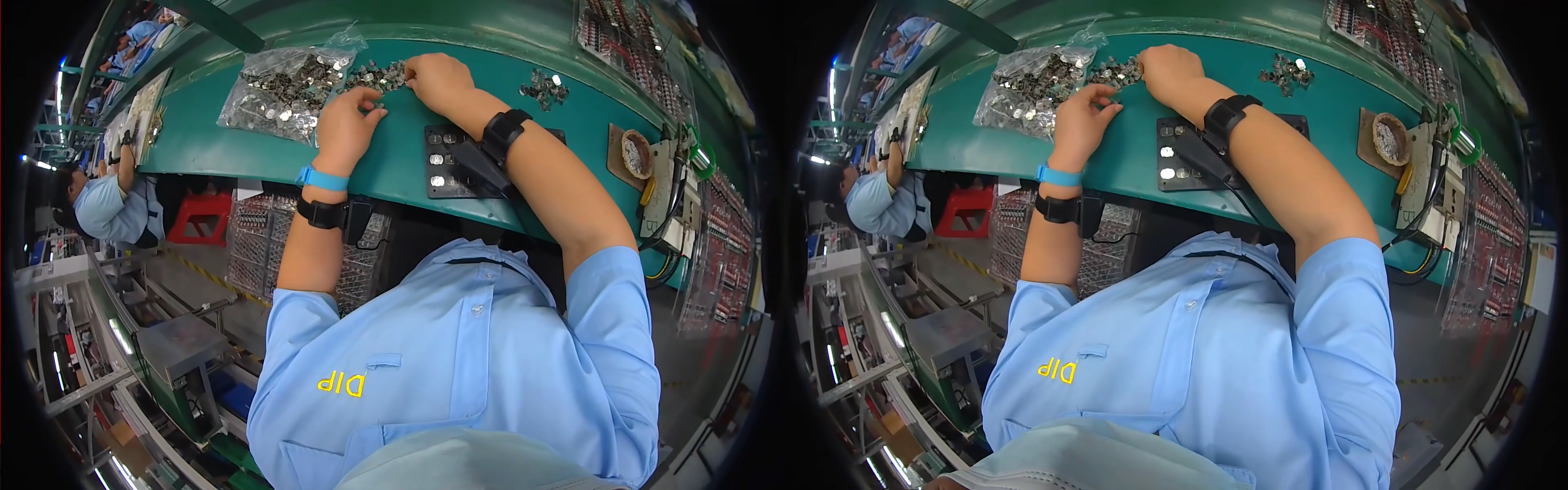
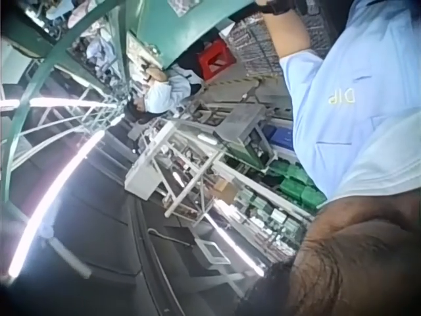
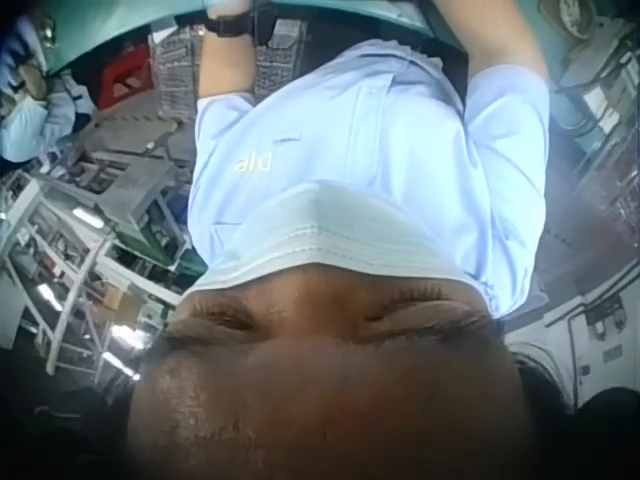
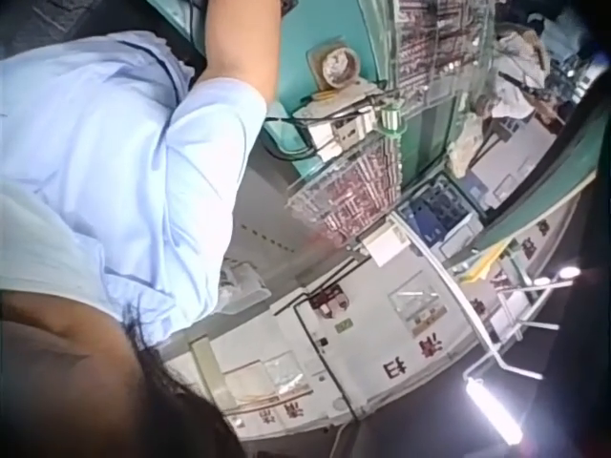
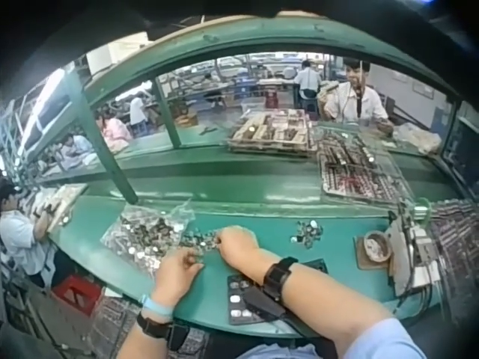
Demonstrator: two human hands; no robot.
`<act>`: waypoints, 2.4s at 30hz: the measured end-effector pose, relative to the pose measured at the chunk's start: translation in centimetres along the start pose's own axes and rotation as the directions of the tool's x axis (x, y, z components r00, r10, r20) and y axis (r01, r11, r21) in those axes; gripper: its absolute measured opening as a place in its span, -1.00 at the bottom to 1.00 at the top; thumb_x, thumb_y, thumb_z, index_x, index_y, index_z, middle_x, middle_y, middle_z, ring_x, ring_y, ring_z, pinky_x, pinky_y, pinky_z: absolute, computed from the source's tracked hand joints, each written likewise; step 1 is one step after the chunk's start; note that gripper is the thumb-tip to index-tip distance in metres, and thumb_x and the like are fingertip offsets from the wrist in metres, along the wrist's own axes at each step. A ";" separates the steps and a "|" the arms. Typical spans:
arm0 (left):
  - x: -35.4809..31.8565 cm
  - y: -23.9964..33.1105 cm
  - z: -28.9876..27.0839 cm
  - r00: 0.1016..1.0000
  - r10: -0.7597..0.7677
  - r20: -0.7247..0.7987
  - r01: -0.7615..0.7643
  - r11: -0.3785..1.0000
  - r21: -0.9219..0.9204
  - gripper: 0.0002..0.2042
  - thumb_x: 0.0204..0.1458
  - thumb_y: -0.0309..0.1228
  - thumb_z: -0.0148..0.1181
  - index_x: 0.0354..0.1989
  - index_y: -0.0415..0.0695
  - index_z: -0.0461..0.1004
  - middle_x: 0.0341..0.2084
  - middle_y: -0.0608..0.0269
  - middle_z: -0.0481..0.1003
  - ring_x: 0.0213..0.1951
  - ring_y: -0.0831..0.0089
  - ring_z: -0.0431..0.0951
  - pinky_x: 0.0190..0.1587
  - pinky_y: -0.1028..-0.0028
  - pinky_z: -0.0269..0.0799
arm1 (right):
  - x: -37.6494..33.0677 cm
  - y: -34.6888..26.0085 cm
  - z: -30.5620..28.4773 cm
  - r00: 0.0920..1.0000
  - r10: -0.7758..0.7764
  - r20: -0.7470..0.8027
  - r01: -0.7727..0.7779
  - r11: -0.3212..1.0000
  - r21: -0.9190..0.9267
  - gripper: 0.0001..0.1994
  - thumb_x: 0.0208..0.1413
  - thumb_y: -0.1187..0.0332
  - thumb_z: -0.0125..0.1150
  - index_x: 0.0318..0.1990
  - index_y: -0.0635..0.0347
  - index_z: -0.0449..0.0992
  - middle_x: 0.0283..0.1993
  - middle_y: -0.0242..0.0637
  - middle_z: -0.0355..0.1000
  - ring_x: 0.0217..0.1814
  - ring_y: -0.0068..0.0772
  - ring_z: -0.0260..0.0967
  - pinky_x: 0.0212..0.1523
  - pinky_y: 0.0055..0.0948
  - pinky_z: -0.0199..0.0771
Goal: Manually inserting small electronic components into a plastic tray or board.
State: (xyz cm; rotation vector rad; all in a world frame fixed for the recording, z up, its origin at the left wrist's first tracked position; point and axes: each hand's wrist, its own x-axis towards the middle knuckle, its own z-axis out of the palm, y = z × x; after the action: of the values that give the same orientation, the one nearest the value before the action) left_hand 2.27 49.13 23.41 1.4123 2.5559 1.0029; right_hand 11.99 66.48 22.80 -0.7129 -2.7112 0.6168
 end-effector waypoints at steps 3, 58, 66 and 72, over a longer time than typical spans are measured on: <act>-0.3 -0.5 -0.1 0.998 -0.040 -0.042 0.040 0.999 0.006 -0.79 -0.13 -0.34 0.45 -0.30 -0.07 0.65 -0.42 0.19 0.61 -0.38 0.22 0.60 -0.33 0.26 0.50 | -0.2 0.5 0.1 1.000 -0.002 -0.020 0.002 1.000 -0.010 -0.82 0.02 0.24 0.37 -0.22 0.03 0.63 -0.25 -0.27 0.59 -0.12 -0.09 0.53 -0.15 -0.12 0.52; -2.9 10.3 5.0 0.968 0.141 0.210 0.020 0.784 -0.620 -0.86 0.10 -0.49 0.30 -0.20 -0.24 0.65 -0.45 0.30 0.63 -0.43 0.67 0.55 -0.41 0.63 0.47 | -21.1 5.7 -5.7 0.824 -0.424 -0.375 0.373 0.905 -0.203 -0.65 -0.13 0.55 0.29 -0.09 0.13 0.60 -0.19 -0.29 0.57 -0.09 -0.19 0.54 -0.19 -0.28 0.61; -3.5 9.7 4.7 0.972 0.037 0.234 0.127 0.752 -0.647 -0.88 0.09 -0.50 0.31 -0.23 -0.25 0.64 -0.48 0.34 0.60 -0.43 0.68 0.52 -0.40 0.63 0.45 | -20.4 4.0 -6.4 0.900 -0.066 -0.432 0.066 0.998 -0.015 -0.84 -0.09 0.46 0.38 -0.28 0.12 0.66 -0.26 -0.39 0.53 -0.13 -0.20 0.39 -0.09 -0.26 0.41; -4.3 9.4 4.2 0.975 0.028 0.220 0.122 0.758 -0.640 -0.88 0.10 -0.52 0.30 -0.22 -0.26 0.63 -0.50 0.39 0.56 -0.46 0.69 0.48 -0.41 0.65 0.44 | -18.2 6.0 -6.4 0.965 -0.042 -0.258 0.051 0.998 0.028 -0.89 -0.08 0.42 0.41 -0.34 0.07 0.69 -0.33 -0.39 0.46 -0.09 -0.24 0.31 0.01 -0.28 0.25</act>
State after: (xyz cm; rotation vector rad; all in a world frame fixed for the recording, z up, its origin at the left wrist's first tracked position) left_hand 13.13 51.47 24.30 1.1545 1.7861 1.4437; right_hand 32.08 63.88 22.94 -0.6686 -2.4647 0.5189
